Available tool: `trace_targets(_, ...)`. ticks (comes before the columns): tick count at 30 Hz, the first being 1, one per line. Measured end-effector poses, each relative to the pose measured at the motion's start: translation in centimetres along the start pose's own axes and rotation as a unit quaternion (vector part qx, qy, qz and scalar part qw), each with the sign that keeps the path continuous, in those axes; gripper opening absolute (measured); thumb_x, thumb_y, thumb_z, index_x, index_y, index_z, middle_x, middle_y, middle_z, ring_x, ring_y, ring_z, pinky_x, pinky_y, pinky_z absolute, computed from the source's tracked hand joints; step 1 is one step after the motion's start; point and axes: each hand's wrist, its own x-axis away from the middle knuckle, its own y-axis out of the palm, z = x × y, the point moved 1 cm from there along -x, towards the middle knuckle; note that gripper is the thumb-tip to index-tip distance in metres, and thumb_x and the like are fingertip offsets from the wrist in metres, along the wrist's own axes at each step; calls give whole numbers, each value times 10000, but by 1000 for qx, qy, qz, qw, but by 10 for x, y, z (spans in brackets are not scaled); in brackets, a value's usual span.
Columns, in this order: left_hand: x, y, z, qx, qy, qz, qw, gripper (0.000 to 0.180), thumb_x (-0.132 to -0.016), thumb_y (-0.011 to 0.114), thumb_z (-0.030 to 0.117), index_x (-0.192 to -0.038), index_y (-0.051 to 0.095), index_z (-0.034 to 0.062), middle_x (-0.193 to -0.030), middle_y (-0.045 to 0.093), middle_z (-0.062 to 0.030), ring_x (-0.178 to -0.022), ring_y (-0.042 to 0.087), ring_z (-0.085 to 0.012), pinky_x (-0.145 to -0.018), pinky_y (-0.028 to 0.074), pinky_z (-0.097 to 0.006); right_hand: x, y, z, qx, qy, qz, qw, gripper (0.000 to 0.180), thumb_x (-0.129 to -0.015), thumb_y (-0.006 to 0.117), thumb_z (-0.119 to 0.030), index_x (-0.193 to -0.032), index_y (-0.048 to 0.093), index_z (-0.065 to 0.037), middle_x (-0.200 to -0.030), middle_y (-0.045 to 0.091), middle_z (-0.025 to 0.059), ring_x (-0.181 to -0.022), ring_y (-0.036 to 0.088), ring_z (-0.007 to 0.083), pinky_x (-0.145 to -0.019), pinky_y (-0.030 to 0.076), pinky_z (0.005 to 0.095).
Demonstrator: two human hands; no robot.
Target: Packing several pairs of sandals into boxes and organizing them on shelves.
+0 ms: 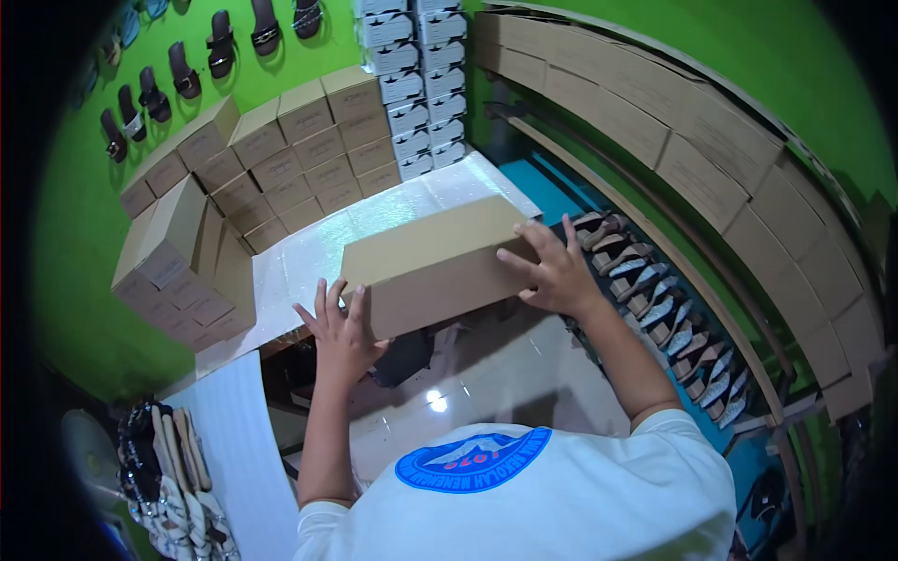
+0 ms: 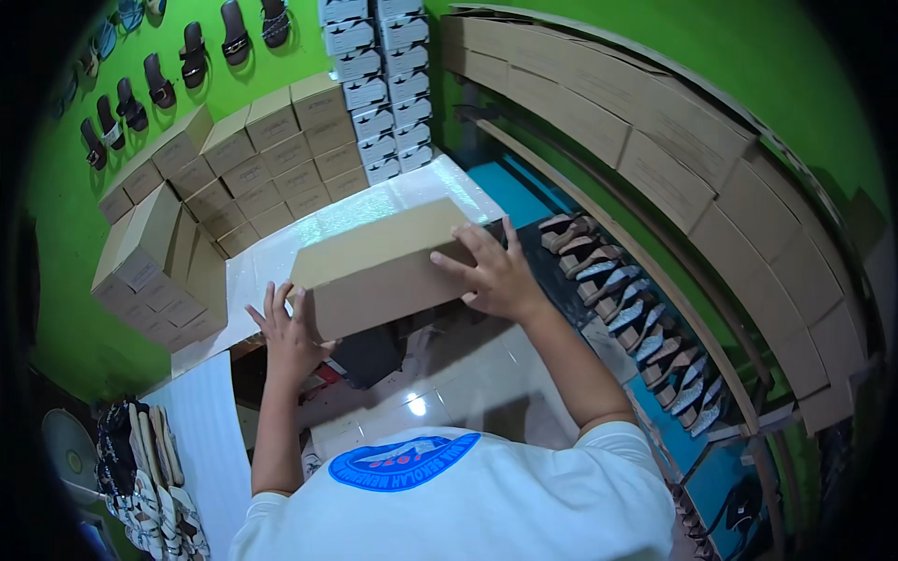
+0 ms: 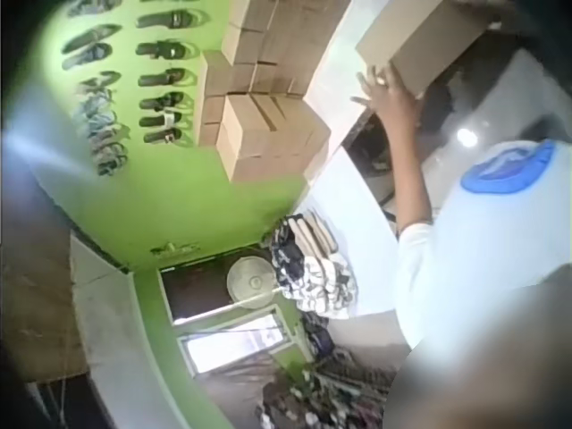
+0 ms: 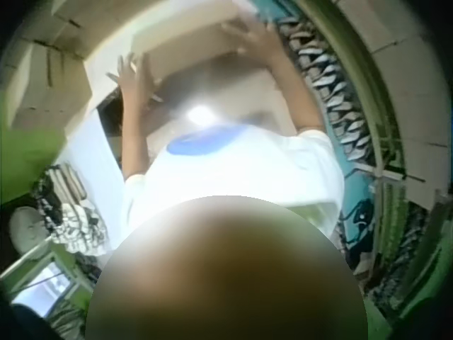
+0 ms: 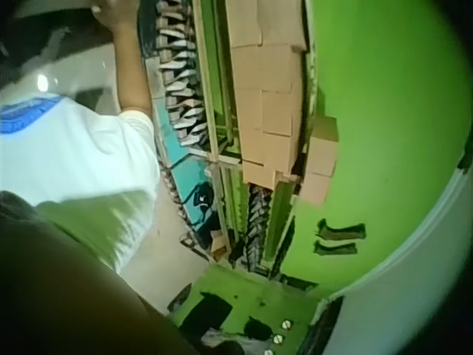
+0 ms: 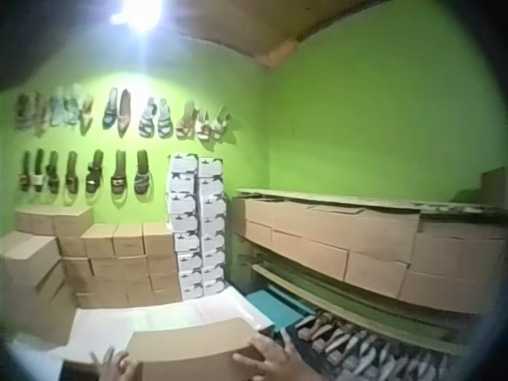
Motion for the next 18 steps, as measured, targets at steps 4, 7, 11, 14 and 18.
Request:
trace_targets(4, -14, -21, 50, -41, 92, 47, 994, 1148, -443, 831, 262, -1354, 150, 105, -1328, 312, -119, -1288, 228, -374, -1020, -19, -620, 29, -77, 33, 75, -20, 52, 996, 859, -485, 784, -240, -1252, 420, -363, -1304, 362, 57, -1221, 381, 257, -991, 185, 637)
trace_targets(7, -28, -40, 107, 21, 109, 120, 987, 1125, -514, 781, 342, -1372, 114, 48, -1340, 343, -103, -1296, 230, -348, -1038, -75, -572, 58, -149, 62, 130, -19, 66, 989, 877, -476, 797, -265, -1260, 417, -361, -1317, 370, 58, -1229, 375, 254, -1002, 177, 633)
trace_targets(11, -56, -74, 200, 39, 145, 219, 964, 1000, -578, 723, 466, -1354, 233, 71, -1329, 375, -89, -1298, 245, -320, -1038, -94, -557, 98, -258, 96, 226, 3, 74, 971, 916, -480, 802, -259, -1290, 384, -351, -1333, 367, 74, -1241, 362, 259, -1011, 160, 629)
trace_targets(14, -79, -104, 269, 60, 184, 288, 938, 909, -624, 660, 542, -1324, 310, 80, -1311, 404, -74, -1298, 253, -303, -1035, -110, -547, 118, -326, 124, 308, 39, 84, 947, 883, -545, 771, -276, -1314, 344, -347, -1341, 354, 80, -1266, 318, 285, -1006, 141, 644)
trace_targets(18, -125, -127, 361, 63, 221, 410, 883, 896, -613, 656, 567, -1315, 333, 114, -1266, 450, -40, -1268, 296, -285, -1029, -90, -543, 131, -408, 151, 395, 99, 55, 912, 865, -646, 727, -350, -1363, 257, -238, -1337, 319, 194, -1256, 274, 393, -980, 167, 639)
